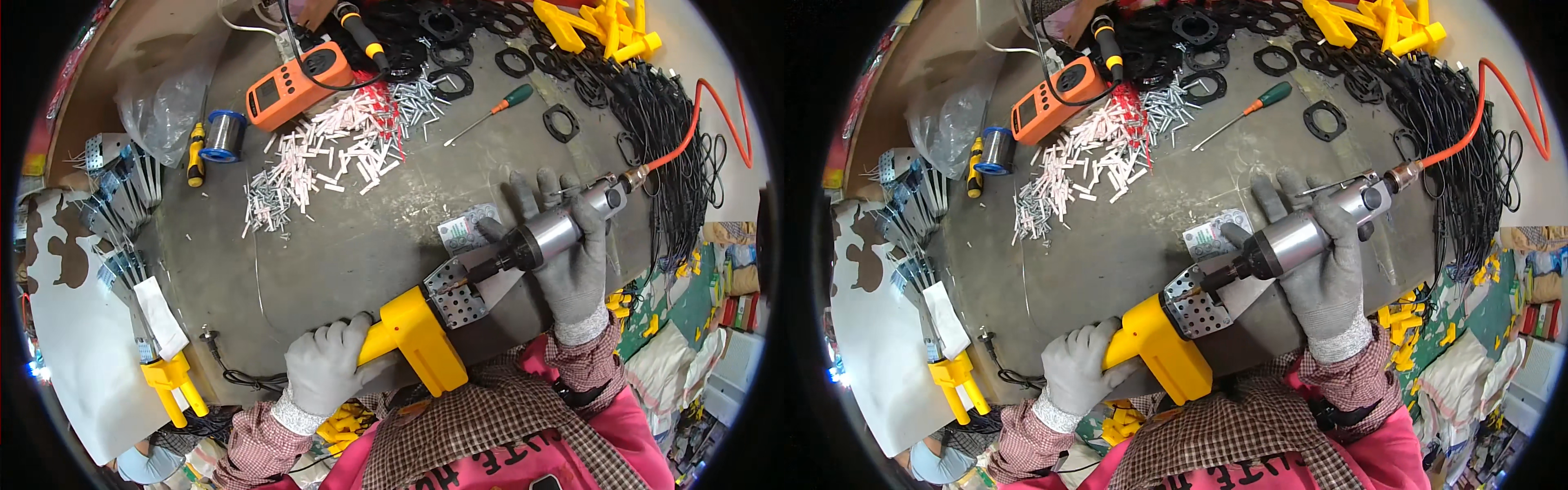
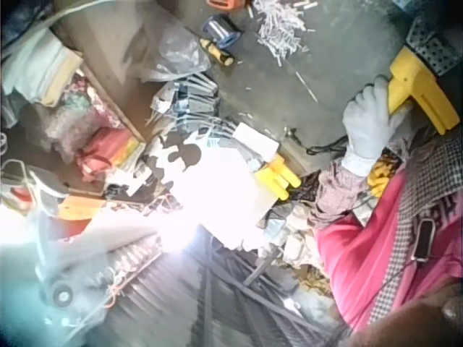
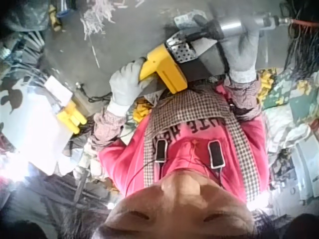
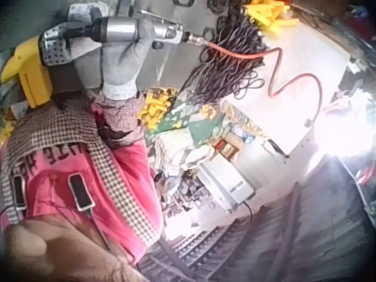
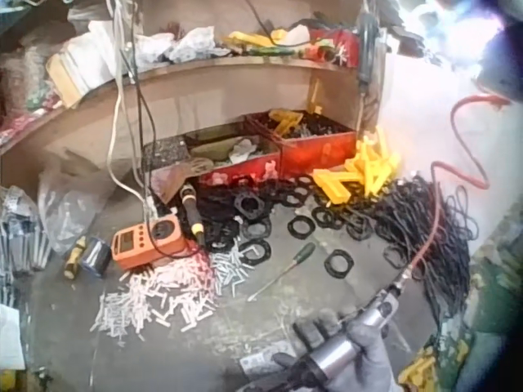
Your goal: Assembling and soldering components of a yellow electronic device on a workbench.
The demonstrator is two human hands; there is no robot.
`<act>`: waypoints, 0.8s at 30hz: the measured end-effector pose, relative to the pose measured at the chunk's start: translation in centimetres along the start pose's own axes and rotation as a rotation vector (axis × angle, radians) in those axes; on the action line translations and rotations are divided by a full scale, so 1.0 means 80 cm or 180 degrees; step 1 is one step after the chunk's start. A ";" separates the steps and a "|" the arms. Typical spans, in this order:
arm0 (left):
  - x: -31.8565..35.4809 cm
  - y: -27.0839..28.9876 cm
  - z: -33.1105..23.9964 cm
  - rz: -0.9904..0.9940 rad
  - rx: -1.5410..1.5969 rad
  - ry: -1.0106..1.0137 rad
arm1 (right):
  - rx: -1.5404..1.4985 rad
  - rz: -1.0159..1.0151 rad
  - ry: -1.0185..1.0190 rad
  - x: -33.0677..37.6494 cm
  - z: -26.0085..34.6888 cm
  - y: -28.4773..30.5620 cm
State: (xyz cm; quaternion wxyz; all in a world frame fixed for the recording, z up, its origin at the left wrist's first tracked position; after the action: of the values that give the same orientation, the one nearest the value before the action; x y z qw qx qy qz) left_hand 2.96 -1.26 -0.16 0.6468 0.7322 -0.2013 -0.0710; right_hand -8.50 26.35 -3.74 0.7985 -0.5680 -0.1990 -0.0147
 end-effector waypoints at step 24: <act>-0.003 -0.009 0.006 -0.0436 -0.0013 -0.0319 | 0.0366 -0.0011 -0.0187 -0.007 -0.003 -0.012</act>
State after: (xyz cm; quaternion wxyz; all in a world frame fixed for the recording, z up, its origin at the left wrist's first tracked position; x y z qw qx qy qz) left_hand 2.69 -1.52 -1.01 0.6310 0.7385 -0.1826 -0.1520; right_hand -9.15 25.65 -3.13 0.8236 -0.5211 -0.2238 0.0121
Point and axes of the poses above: each hand's wrist, its own x-axis away from the middle knuckle, its own y-axis out of the back of the hand, z = x × y, the point moved 2 cm from there along -x, towards the middle knuckle, and after that the axes turned 6 degrees about -y, right-handed, at the moved point
